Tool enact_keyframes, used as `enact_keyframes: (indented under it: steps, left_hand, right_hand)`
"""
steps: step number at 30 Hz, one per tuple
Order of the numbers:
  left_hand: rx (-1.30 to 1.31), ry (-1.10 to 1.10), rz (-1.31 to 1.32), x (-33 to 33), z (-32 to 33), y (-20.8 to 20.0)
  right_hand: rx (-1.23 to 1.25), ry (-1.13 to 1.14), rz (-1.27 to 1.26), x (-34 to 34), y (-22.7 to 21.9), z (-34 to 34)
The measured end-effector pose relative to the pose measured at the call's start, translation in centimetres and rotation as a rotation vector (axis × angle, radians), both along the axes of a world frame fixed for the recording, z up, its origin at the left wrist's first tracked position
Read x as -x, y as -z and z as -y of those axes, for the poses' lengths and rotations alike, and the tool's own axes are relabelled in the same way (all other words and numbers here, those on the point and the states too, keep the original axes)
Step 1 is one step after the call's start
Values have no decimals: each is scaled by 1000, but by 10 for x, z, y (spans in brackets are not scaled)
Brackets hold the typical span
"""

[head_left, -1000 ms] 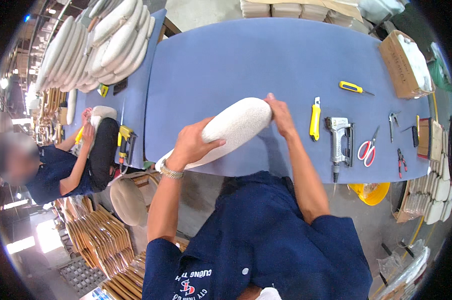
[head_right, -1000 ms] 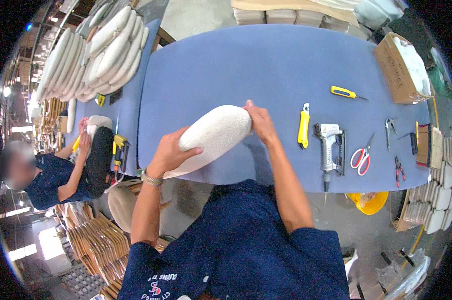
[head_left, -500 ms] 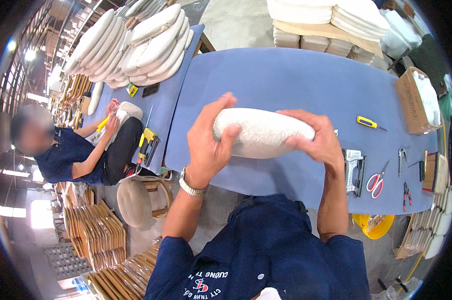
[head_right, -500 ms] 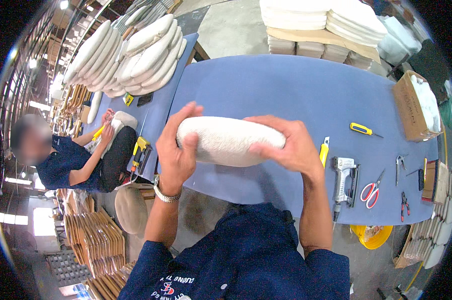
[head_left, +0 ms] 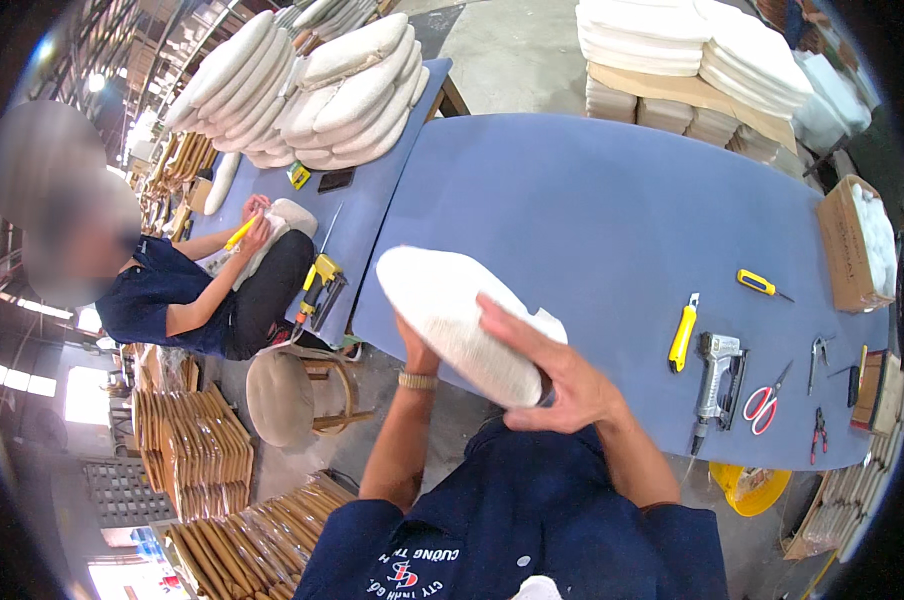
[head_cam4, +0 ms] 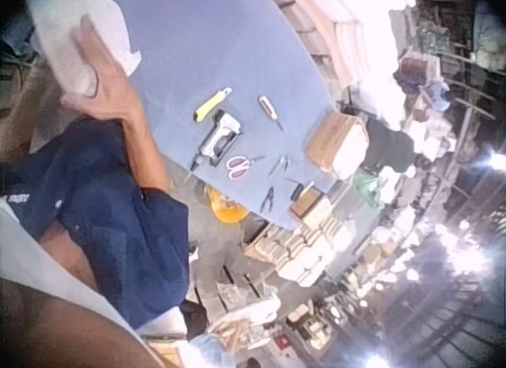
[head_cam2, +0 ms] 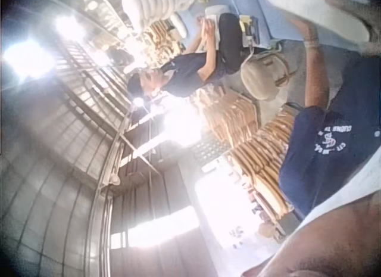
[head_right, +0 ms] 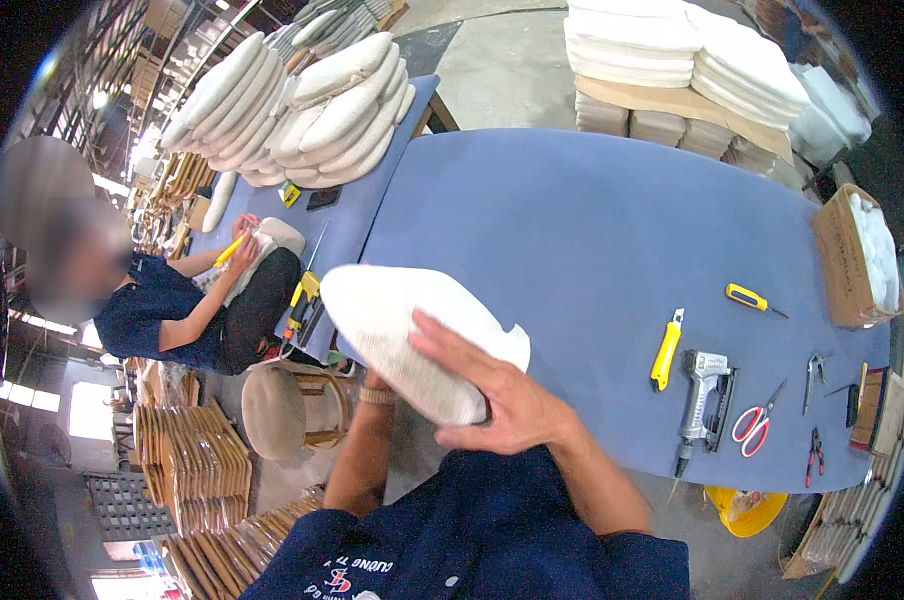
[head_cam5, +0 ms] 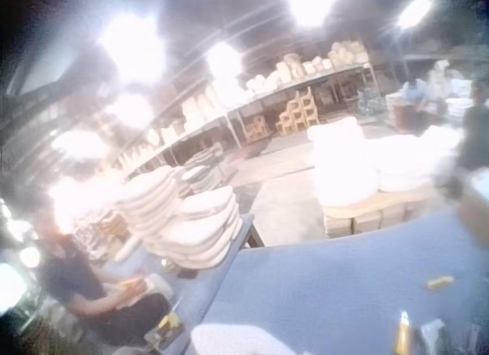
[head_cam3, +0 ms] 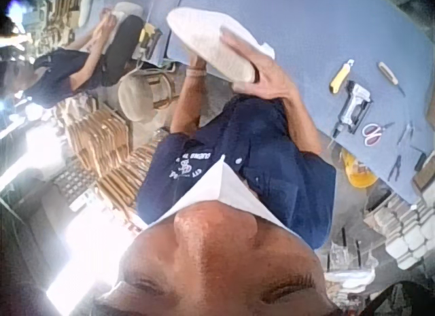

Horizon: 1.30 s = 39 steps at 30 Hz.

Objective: The person assembles a cushion by wrapping fabric around a foam insert, securing it with a staple gun, and trimming excess fabric with a utility knife. The person repeats this process for multiple cushions at a workbench in a factory setting.

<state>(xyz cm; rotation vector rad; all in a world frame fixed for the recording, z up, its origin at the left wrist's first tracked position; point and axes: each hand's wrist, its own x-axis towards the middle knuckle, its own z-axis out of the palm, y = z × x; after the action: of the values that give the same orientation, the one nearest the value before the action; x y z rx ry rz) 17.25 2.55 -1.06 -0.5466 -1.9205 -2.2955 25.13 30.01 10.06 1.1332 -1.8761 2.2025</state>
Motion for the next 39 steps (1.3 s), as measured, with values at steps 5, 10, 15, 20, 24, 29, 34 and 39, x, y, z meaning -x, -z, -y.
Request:
enact_keyframes:
  steps: [5, 10, 15, 20, 24, 29, 34, 39]
  left_hand:
    - [-288, 123, 370, -54, -9, 45]
    - [-426, 98, 450, -41, -44, 21]
    - [-440, 114, 418, -27, -89, -4]
    - [-315, 99, 316, -46, -120, 8]
    - [-338, 155, 351, -46, -128, 5]
    - [-131, 121, 243, -22, -136, -9]
    - [88, 123, 63, 0, -142, -15]
    - [257, 78, 223, -7, -159, 30]
  right_hand:
    - [-163, -55, 306, -7, 58, 37]
    - [-145, 58, 205, 4, 63, 46]
    - [195, 168, 309, 2, 88, 29]
    - [223, 322, 351, -10, 87, 23]
    - [56, 381, 338, -6, 84, 12]
    - [153, 441, 282, 14, 77, 12]
    - [295, 416, 263, 26, 98, 0]
    - [55, 494, 359, 23, 140, -5]
